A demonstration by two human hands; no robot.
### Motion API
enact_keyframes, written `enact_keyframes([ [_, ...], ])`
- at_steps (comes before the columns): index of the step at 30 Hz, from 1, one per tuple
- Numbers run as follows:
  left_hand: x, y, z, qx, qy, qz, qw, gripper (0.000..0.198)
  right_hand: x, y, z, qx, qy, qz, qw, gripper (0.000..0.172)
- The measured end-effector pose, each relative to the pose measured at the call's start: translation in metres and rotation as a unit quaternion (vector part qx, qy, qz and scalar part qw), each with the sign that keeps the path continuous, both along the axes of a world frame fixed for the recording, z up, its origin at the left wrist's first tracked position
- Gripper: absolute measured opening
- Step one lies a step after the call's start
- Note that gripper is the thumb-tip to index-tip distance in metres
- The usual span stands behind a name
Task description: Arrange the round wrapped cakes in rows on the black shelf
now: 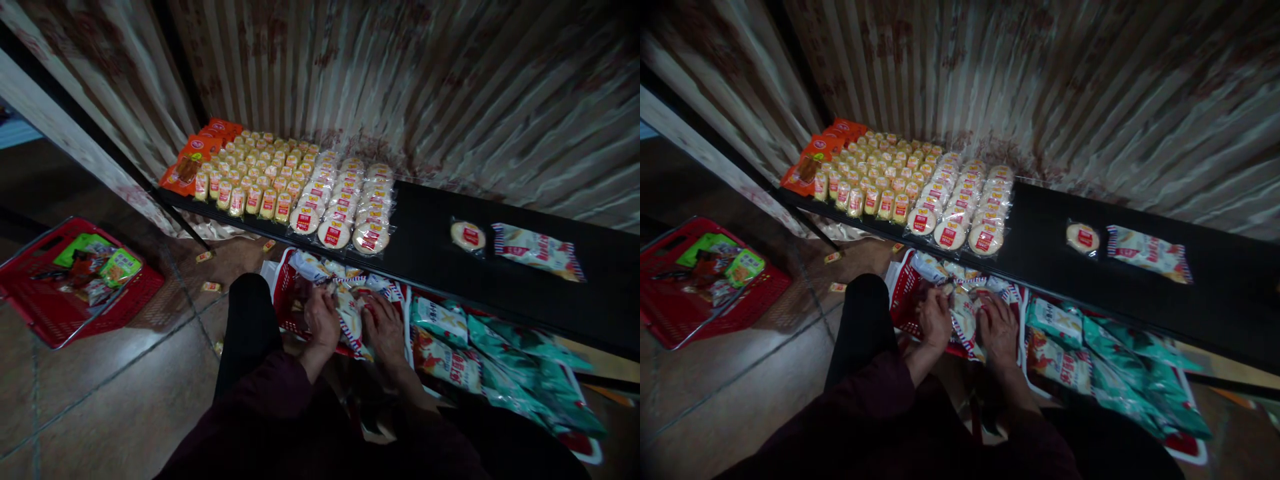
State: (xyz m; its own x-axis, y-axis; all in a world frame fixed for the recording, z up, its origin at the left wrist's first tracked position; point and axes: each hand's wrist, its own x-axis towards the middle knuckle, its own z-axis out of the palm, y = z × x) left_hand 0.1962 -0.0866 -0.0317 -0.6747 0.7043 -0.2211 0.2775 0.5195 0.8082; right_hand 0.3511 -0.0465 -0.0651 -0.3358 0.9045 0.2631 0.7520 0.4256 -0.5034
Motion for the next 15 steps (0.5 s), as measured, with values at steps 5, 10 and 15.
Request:
enact_keyframes([
  [5, 0.036, 0.019, 0.020, 0.087, 0.022, -0.053, 0.995, 0.022, 0.000, -0.009, 0.014, -0.059, 0.144, -0.091, 0.984, 0.046],
  [10, 0.051, 0.032, 0.020, 0.144, -0.007, -0.141, 0.979, 0.018, -0.001, -0.028, 0.030, -0.043, 0.086, -0.064, 0.993, 0.053],
  [15, 0.029, 0.042, 0.012, 0.123, -0.120, -0.181, 0.968, 0.023, -0.005, -0.011, 0.026, 0.012, -0.010, -0.034, 0.999, 0.052],
])
